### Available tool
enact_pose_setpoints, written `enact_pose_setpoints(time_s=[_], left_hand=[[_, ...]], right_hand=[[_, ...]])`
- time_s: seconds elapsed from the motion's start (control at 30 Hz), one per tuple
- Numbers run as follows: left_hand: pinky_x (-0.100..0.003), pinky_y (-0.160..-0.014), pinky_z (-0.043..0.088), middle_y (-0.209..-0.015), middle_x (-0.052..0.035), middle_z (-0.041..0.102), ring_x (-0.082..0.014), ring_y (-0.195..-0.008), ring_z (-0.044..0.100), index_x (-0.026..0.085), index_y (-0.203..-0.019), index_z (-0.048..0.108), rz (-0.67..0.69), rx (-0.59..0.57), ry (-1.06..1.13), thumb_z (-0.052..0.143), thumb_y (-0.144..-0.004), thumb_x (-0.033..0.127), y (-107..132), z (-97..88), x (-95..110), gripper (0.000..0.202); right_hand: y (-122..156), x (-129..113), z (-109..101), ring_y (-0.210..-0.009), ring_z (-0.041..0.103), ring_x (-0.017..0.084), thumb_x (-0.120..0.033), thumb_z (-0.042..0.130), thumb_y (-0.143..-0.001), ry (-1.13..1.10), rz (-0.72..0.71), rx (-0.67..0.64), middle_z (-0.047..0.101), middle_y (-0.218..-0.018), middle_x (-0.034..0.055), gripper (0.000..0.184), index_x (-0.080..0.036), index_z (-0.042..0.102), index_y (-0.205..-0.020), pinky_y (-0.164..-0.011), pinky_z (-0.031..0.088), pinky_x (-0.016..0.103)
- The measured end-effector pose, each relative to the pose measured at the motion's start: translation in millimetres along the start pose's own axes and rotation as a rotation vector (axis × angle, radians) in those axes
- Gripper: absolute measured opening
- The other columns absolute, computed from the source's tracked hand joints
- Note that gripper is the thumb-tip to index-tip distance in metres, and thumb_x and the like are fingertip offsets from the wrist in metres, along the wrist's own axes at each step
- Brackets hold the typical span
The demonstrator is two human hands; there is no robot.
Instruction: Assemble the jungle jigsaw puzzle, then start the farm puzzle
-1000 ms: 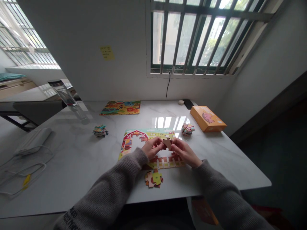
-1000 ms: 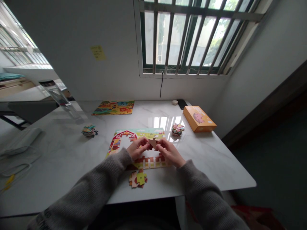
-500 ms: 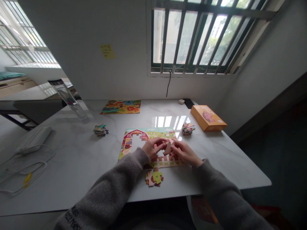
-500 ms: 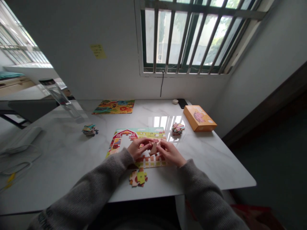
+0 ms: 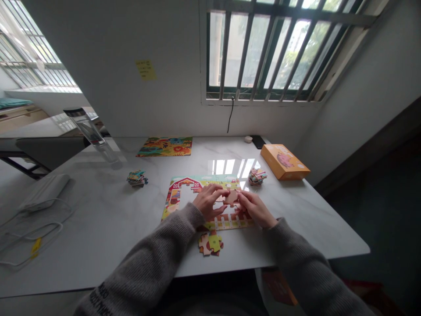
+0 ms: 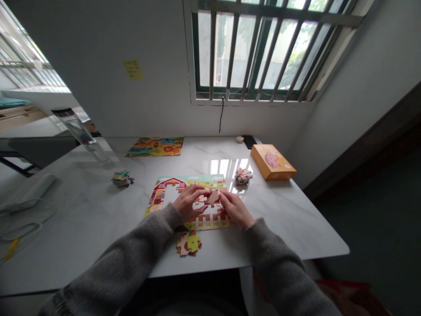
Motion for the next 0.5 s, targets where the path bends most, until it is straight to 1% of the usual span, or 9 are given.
enact_pose_setpoints(time_s=[0.1,0.17,0.23,0.3,0.37,0.43,0.5], left_hand=[[-0.041,-0.088,0.049,-0.106,-0.0099,0.062,-0.0255,-0.098,0.059,0.02,-0.115,0.063,-0.017,-0.04,0.024,0.07,-0.083,0.034,-0.6,-0.9,-0.8,0.036],[-0.04,-0.087,0.049,-0.1,-0.0083,0.064,-0.0242,-0.093,0.059,0.02,-0.112,0.064,0.019,-0.095,0.052,0.072,-0.081,0.041,-0.4,0.1,2.4,0.038],[-0.039,-0.087,0.048,-0.099,-0.0079,0.064,-0.0236,-0.093,0.059,0.021,-0.104,0.066,0.061,-0.114,0.068,0.072,-0.082,0.042,-0.2,-1.3,6.7,0.031],[-0.04,-0.091,0.048,-0.108,-0.0099,0.063,-0.0249,-0.1,0.057,0.021,-0.097,0.067,0.079,-0.086,0.057,0.07,-0.083,0.037,-0.4,-5.5,9.9,0.022],[-0.043,-0.096,0.046,-0.122,-0.0113,0.06,-0.027,-0.109,0.054,0.021,-0.097,0.066,0.088,-0.087,0.043,0.07,-0.081,0.031,-0.6,-6.9,12.5,0.019],[-0.044,-0.1,0.044,-0.13,-0.0099,0.059,-0.0278,-0.115,0.053,0.022,-0.095,0.064,0.104,-0.148,0.052,0.071,-0.079,0.028,-0.2,-3.1,15.0,0.018],[-0.043,-0.101,0.042,-0.129,-0.0077,0.062,-0.0268,-0.116,0.053,0.022,-0.09,0.062,0.114,-0.211,0.063,0.069,-0.08,0.025,0.8,2.2,15.7,0.013]], right_hand=[[-0.1,-0.3,-1.0,-0.061,0.055,0.015,-0.065,0.058,-0.087,0.007,0.004,0.007,0.055,-0.068,-0.001,0.045,-0.02,0.062,-0.089,-0.06,0.057,0.031],[-0.1,0.1,-1.4,-0.059,0.057,0.016,-0.065,0.058,-0.086,0.006,0.025,0.007,0.056,-0.068,-0.001,0.045,-0.02,0.059,-0.086,-0.056,0.055,0.03],[-0.4,-1.6,-2.7,-0.059,0.057,0.015,-0.065,0.056,-0.087,0.048,0.013,0.014,0.056,-0.068,-0.001,0.045,-0.02,0.057,-0.083,-0.053,0.052,0.028],[-0.9,-5.2,-3.8,-0.062,0.057,0.016,-0.063,0.054,-0.09,0.134,-0.038,0.018,0.058,-0.07,-0.0001,0.044,-0.02,0.057,-0.081,-0.055,0.051,0.028],[-1.2,-8.0,-2.6,-0.065,0.058,0.016,-0.06,0.051,-0.092,0.226,-0.091,-0.005,0.06,-0.072,0.0012,0.043,-0.02,0.058,-0.08,-0.058,0.05,0.028],[-1.3,-8.1,-0.5,-0.066,0.059,0.017,-0.058,0.048,-0.094,0.283,-0.115,-0.036,0.061,-0.073,0.0017,0.042,-0.02,0.057,-0.078,-0.06,0.05,0.028],[-1.3,-7.7,1.0,-0.066,0.059,0.017,-0.056,0.047,-0.095,0.318,-0.129,-0.055,0.061,-0.072,0.0017,0.042,-0.02,0.057,-0.075,-0.06,0.049,0.028]])
Point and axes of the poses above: each hand's wrist, its own y-axis away from the middle knuckle, its own z-axis out of the palm, x = y × z, the point moved 7 cm from there along -y, towards the middle knuckle
